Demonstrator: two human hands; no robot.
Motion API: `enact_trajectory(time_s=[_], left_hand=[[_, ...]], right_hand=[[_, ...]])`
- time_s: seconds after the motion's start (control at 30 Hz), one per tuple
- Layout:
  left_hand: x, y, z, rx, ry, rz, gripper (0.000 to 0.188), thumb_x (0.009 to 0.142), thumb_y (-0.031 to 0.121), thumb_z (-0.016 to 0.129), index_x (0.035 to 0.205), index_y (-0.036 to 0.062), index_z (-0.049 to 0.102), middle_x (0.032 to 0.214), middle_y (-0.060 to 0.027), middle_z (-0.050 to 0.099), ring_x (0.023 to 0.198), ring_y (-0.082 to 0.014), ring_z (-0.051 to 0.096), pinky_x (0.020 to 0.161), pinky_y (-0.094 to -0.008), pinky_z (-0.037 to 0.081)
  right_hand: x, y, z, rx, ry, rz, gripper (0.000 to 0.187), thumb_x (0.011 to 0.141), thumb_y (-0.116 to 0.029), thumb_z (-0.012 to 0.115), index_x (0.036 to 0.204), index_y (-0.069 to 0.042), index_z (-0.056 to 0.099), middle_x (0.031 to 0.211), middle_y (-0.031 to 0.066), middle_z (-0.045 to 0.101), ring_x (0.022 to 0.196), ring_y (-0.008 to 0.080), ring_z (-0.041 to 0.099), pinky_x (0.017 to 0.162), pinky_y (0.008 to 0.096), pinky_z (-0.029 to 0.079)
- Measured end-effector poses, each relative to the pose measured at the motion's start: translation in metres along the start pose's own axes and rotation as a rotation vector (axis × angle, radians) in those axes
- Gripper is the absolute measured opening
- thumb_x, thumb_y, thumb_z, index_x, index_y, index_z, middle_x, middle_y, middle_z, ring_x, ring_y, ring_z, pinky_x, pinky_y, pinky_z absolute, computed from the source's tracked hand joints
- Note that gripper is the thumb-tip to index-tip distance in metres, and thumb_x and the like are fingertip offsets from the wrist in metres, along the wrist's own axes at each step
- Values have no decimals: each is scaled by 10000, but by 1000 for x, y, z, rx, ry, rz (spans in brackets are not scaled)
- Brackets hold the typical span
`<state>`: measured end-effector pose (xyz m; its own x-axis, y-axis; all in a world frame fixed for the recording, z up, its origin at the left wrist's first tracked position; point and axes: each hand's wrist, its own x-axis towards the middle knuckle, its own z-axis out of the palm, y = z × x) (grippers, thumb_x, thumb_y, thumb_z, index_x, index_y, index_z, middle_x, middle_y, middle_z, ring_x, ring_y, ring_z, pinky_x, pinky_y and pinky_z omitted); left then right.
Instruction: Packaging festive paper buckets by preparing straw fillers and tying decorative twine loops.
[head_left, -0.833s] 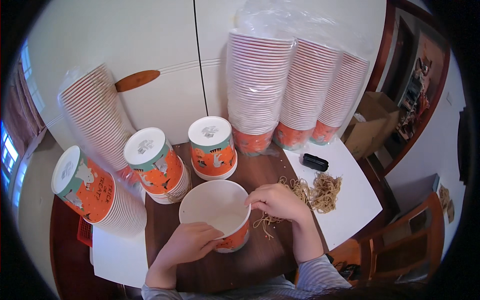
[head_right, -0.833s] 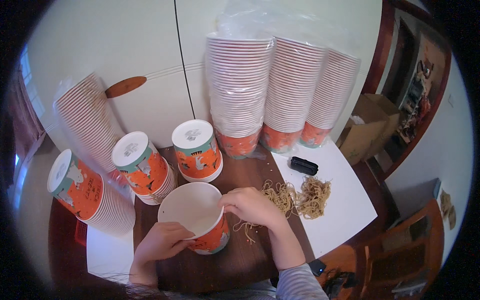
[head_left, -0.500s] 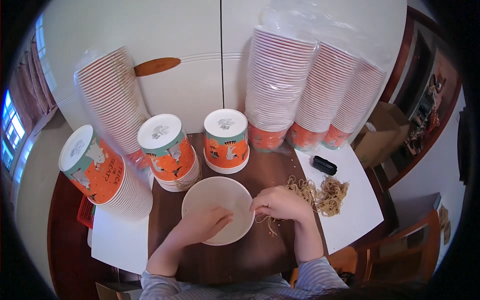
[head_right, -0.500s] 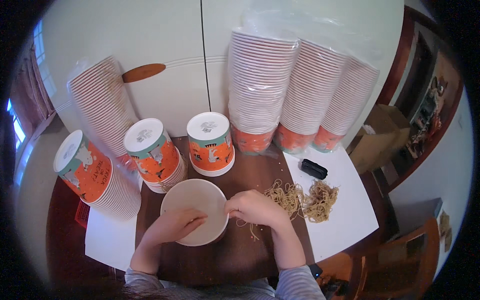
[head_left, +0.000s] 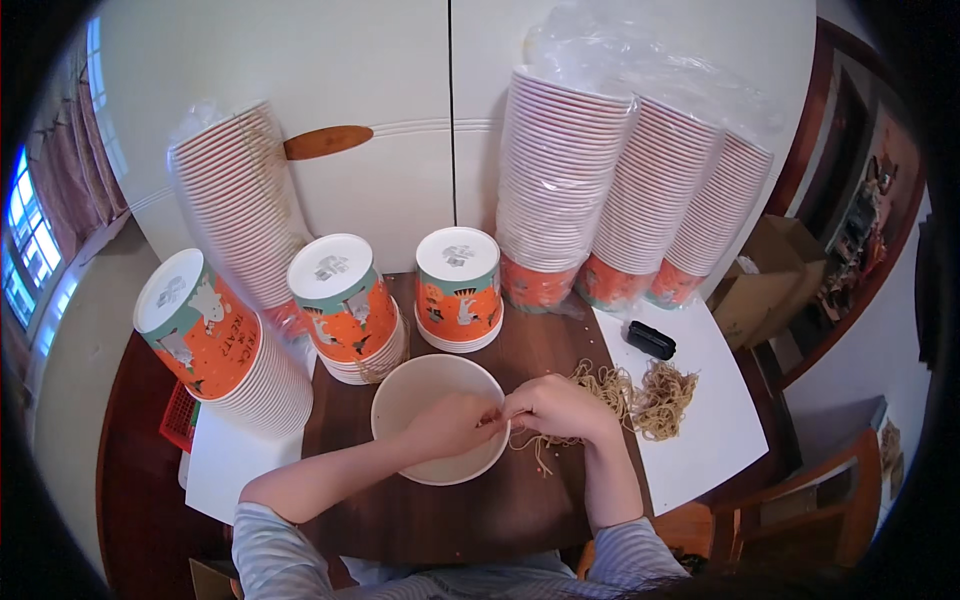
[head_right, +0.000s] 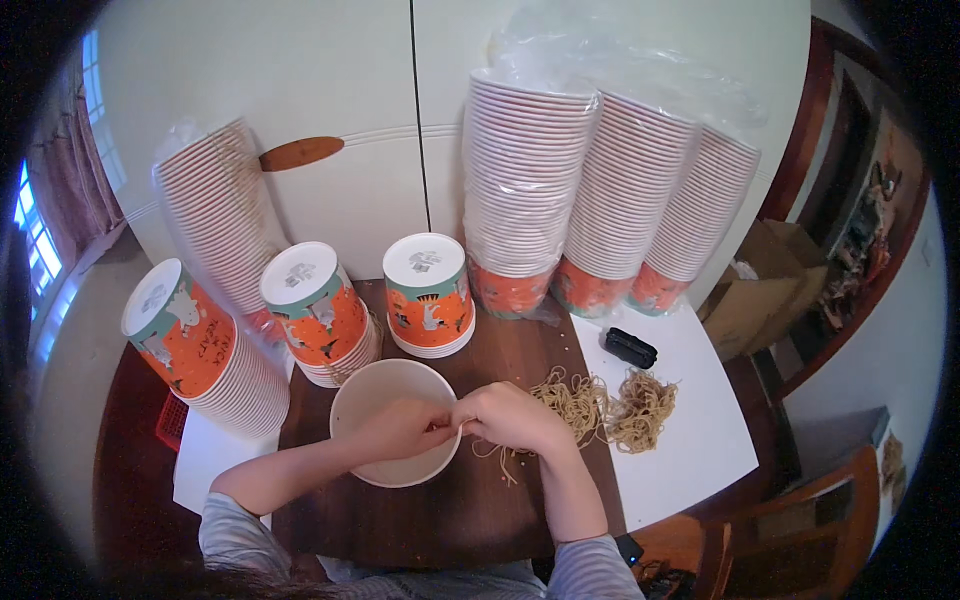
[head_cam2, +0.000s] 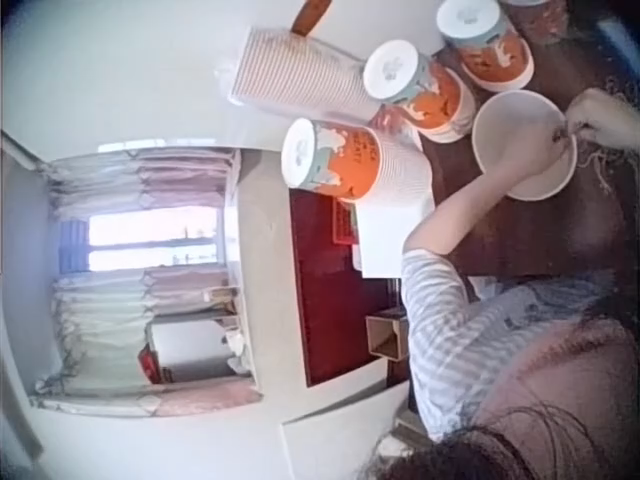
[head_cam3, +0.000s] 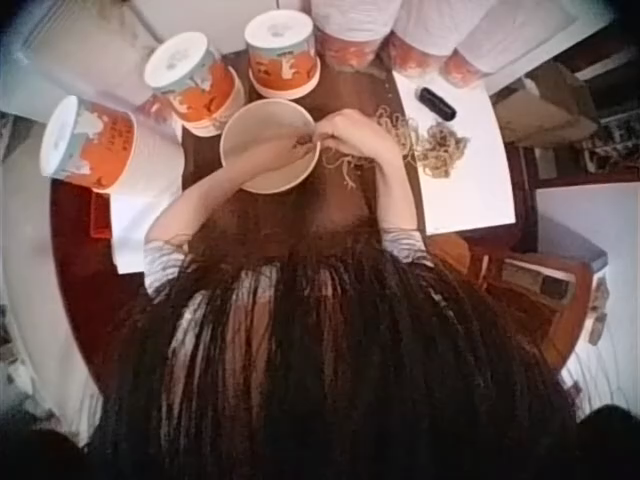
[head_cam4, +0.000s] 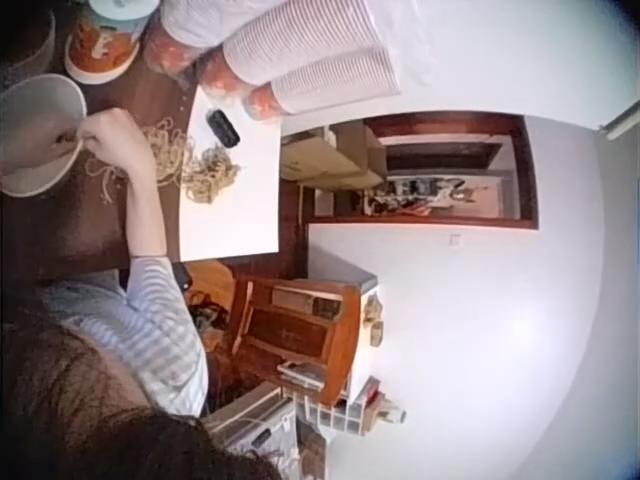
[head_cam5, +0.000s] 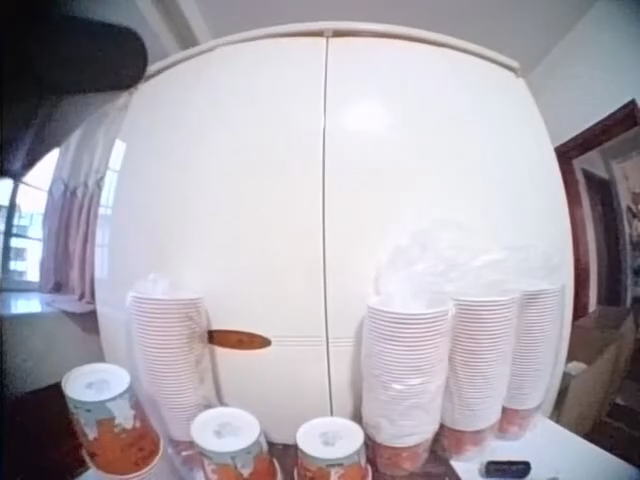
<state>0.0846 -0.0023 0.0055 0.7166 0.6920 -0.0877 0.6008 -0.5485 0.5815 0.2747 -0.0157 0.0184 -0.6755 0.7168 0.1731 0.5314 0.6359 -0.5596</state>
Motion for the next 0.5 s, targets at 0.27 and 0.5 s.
enact_trajectory(time_s=[0.27, 0.5], left_hand=[[-3, -8, -6, -231, 35, 37, 115, 782, 163, 553, 809, 65, 607, 722, -37, 601, 673, -107, 540, 602, -281, 425], [-14, 5, -32, -806, 79, 2, 63, 762, 84, 519, 741, 51, 569, 812, 2, 608, 751, -98, 550, 696, -251, 435]], right_hand=[[0, 1, -1, 68, 31, 20, 171, 695, -79, 634, 862, -66, 606, 734, 84, 616, 682, 232, 606, 607, 326, 477], [-13, 5, -18, 152, -26, 164, 251, 737, -147, 637, 958, -82, 535, 633, 67, 568, 566, 214, 560, 529, 324, 426]])
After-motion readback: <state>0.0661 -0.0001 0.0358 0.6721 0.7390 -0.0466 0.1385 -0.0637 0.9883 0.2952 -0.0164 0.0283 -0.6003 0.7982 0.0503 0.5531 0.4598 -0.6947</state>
